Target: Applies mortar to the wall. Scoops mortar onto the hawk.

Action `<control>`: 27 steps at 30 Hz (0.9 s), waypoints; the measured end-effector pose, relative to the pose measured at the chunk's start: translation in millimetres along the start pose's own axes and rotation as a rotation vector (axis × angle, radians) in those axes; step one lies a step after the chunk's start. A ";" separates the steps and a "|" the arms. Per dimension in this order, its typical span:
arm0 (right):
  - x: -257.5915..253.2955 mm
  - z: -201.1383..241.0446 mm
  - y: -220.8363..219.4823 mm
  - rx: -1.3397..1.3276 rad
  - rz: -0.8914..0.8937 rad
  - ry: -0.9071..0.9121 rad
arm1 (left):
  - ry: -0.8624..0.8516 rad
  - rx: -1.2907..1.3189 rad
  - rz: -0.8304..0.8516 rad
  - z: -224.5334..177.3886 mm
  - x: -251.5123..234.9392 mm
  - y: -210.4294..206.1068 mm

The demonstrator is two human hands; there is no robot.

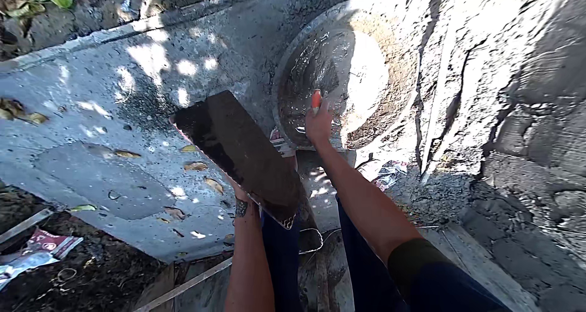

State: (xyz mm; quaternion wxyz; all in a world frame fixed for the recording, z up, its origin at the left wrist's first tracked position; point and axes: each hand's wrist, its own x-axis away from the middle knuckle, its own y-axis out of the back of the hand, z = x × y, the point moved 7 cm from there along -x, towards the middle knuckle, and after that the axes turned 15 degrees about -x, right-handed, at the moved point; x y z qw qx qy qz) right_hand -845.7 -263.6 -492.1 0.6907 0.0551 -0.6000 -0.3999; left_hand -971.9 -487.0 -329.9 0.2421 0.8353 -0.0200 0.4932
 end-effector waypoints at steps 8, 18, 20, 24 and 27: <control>-2.3 -30.9 -77.4 -0.413 -0.018 -0.007 | -0.256 -0.779 0.179 -15.6 -111.7 32.2; -3.0 -51.2 -78.3 -0.956 0.273 0.147 | -0.504 -0.770 0.219 -29.4 -140.3 -1.2; 5.1 -54.9 -68.3 -0.974 0.330 0.157 | -0.614 -1.017 0.184 -31.2 -132.5 -9.4; 33.6 -59.2 -25.5 -0.822 0.402 0.163 | -0.481 -0.774 0.227 -47.5 -107.8 -42.7; 65.3 -46.9 26.3 -0.569 0.313 0.263 | -0.539 -0.644 0.199 -44.1 -107.5 -63.9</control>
